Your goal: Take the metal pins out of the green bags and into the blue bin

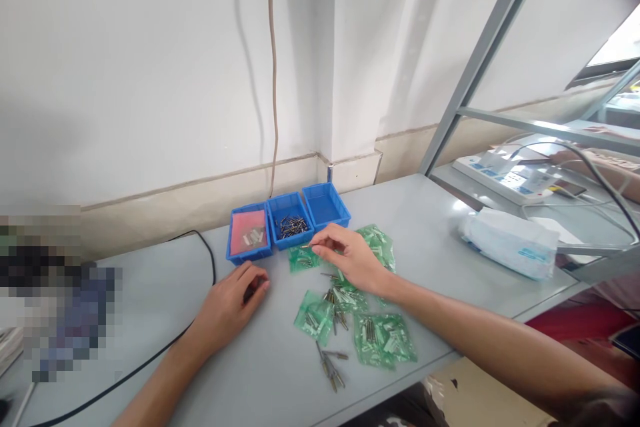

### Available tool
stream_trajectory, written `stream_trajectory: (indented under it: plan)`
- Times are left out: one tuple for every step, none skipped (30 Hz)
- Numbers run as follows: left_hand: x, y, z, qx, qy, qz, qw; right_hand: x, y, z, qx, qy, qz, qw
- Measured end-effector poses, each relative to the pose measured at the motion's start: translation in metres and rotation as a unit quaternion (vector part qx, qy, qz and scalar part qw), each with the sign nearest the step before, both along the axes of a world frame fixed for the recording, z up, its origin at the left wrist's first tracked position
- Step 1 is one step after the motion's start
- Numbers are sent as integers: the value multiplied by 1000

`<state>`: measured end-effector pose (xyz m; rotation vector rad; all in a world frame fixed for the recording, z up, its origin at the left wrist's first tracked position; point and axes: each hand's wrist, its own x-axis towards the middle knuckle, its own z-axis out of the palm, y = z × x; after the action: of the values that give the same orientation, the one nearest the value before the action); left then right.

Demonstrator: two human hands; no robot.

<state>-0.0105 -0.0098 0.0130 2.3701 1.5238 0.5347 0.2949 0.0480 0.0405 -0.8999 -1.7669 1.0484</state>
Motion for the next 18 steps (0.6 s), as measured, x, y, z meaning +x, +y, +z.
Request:
stream_trajectory:
  plan:
    - [0,0,0,7,2,-1,1000,0,1,0,-14,2,3,1000]
    - [0,0,-1,14,4,-3,1000,0,1,0,-30,4,7,1000]
    - [0,0,-2,21,5,-6,1000,0,1,0,-47,6,11,999]
    - [1,0,-3,28,7,-10,1000,0,1,0,-64,9,14,998]
    - [1,0,-4,35,12,-15,999,0,2,1,-77,11,16,997]
    - [1,0,-5,47,22,-18,998,0,2,1,-87,10,14,996]
    - [2,-1,-6,65,40,-12,997,-1,2,1,-96,7,10,995]
    - [2,-1,-8,89,64,6,994,-1,3,1,-106,3,6,994]
    - [3,-1,-9,113,92,31,989,-1,4,1,-120,2,3,993]
    - [4,-2,-10,136,121,61,981,-1,5,0,-137,4,2,991]
    - [5,-3,-11,153,148,90,973,-1,6,0,-157,11,2,988]
    - [6,-3,-12,163,169,112,966,-1,7,-1,-176,23,3,984]
    - [7,-4,-12,164,184,126,961,-1,8,-2,-192,38,5,981]
    - [8,-4,-12,160,192,134,959,-2,8,-2,-206,54,7,977]
    - [8,-5,-12,153,195,139,959,-2,9,-3,-218,70,10,973]
    - [9,-5,-12,144,193,142,960,-3,9,-3,-231,86,12,969]
    - [9,-5,-11,135,190,142,962,-3,9,-3,-244,103,15,964]
    - [10,-6,-10,127,184,140,965,-3,10,-2,-259,120,18,958]
